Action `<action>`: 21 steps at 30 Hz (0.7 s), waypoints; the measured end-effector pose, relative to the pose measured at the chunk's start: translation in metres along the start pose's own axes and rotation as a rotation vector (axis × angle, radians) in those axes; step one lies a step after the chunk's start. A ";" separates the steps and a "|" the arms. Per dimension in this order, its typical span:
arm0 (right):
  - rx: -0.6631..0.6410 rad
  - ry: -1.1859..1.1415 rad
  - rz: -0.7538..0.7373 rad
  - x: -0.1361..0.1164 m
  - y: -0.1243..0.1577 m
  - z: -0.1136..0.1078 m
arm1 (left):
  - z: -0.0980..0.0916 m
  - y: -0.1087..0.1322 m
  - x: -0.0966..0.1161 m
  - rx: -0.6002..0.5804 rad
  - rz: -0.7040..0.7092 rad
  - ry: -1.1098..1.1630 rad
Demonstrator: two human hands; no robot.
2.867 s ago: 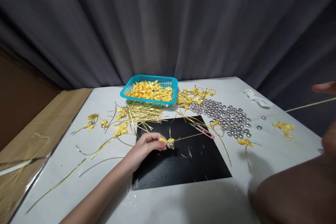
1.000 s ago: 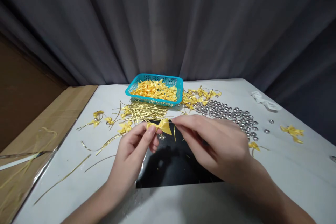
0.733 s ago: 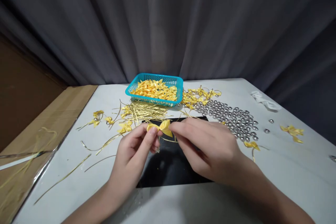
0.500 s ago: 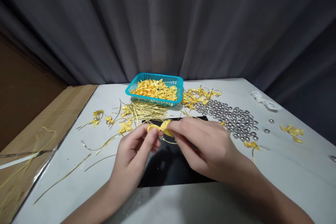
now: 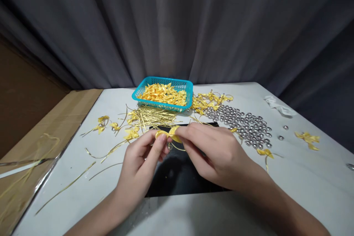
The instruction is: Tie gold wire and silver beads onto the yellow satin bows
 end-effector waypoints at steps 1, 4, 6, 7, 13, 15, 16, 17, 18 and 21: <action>-0.003 -0.003 0.004 0.000 0.000 0.000 | 0.000 0.000 0.000 0.003 -0.001 -0.003; -0.009 -0.015 0.008 0.000 0.001 0.001 | 0.000 -0.002 -0.001 0.003 -0.007 -0.017; -0.007 -0.021 0.010 0.001 0.001 0.001 | 0.000 -0.002 -0.002 0.001 -0.005 -0.021; -0.006 -0.024 0.011 0.001 0.001 0.001 | 0.000 -0.002 -0.002 0.000 -0.003 -0.020; 0.001 -0.029 0.015 0.001 0.001 0.000 | 0.001 -0.002 -0.002 0.003 0.001 -0.023; 0.003 -0.040 0.013 0.002 0.002 0.001 | 0.000 -0.001 -0.003 0.007 0.000 -0.023; 0.004 -0.046 0.012 0.002 0.002 0.001 | 0.000 -0.001 -0.003 0.006 -0.002 -0.020; 0.004 -0.047 0.012 0.002 0.002 0.002 | 0.000 -0.001 -0.003 0.005 -0.003 -0.016; 0.006 -0.043 0.012 0.001 0.002 0.003 | 0.000 -0.001 -0.002 0.003 -0.007 -0.011; 0.062 -0.037 0.027 0.001 0.001 0.000 | 0.000 -0.003 -0.002 0.003 -0.018 0.006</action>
Point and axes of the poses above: each hand's wrist, its own y-axis away from the middle knuckle, its own z-axis out of the palm, x = y × z, the point moved 2 cm from there along -y, towards the middle knuckle, and after that the axes turned 9 degrees about -z, right-handed, at the moved point
